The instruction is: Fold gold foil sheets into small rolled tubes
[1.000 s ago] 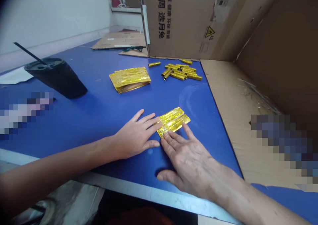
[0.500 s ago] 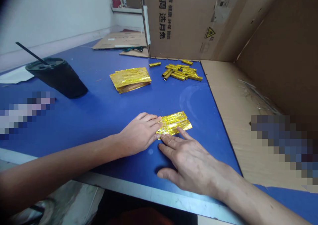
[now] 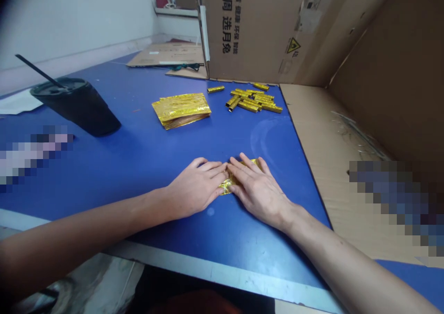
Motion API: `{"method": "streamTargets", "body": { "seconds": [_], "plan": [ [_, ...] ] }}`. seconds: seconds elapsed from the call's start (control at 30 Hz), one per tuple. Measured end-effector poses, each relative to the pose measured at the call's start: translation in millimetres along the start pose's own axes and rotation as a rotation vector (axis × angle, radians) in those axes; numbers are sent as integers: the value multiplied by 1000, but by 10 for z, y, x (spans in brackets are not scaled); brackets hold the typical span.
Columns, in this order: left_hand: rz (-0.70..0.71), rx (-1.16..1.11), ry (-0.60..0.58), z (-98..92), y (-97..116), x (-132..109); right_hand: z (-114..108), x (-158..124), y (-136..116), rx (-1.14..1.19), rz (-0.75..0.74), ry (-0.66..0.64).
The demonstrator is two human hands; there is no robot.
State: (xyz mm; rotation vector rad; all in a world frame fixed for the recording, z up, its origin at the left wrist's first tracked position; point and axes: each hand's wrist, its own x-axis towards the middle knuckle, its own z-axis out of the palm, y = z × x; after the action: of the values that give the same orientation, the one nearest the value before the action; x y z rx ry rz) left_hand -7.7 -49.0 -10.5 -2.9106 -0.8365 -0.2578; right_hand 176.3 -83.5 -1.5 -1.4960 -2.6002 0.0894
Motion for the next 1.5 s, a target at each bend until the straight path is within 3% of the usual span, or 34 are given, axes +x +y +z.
{"method": "streamTargets", "body": {
  "seconds": [0.17, 0.6, 1.0, 1.5],
  "plan": [
    [-11, 1, -5, 12, 3, -7, 29, 1, 32, -47, 64, -76],
    [-84, 67, 3, -17, 40, -52, 29, -18, 14, -135, 117, -67],
    [-34, 13, -6, -46, 50, -29, 18, 27, 41, -75, 89, -114],
    [-119, -67, -43, -38, 70, -65, -43, -29, 95, -170, 145, -140]
  ]
}}
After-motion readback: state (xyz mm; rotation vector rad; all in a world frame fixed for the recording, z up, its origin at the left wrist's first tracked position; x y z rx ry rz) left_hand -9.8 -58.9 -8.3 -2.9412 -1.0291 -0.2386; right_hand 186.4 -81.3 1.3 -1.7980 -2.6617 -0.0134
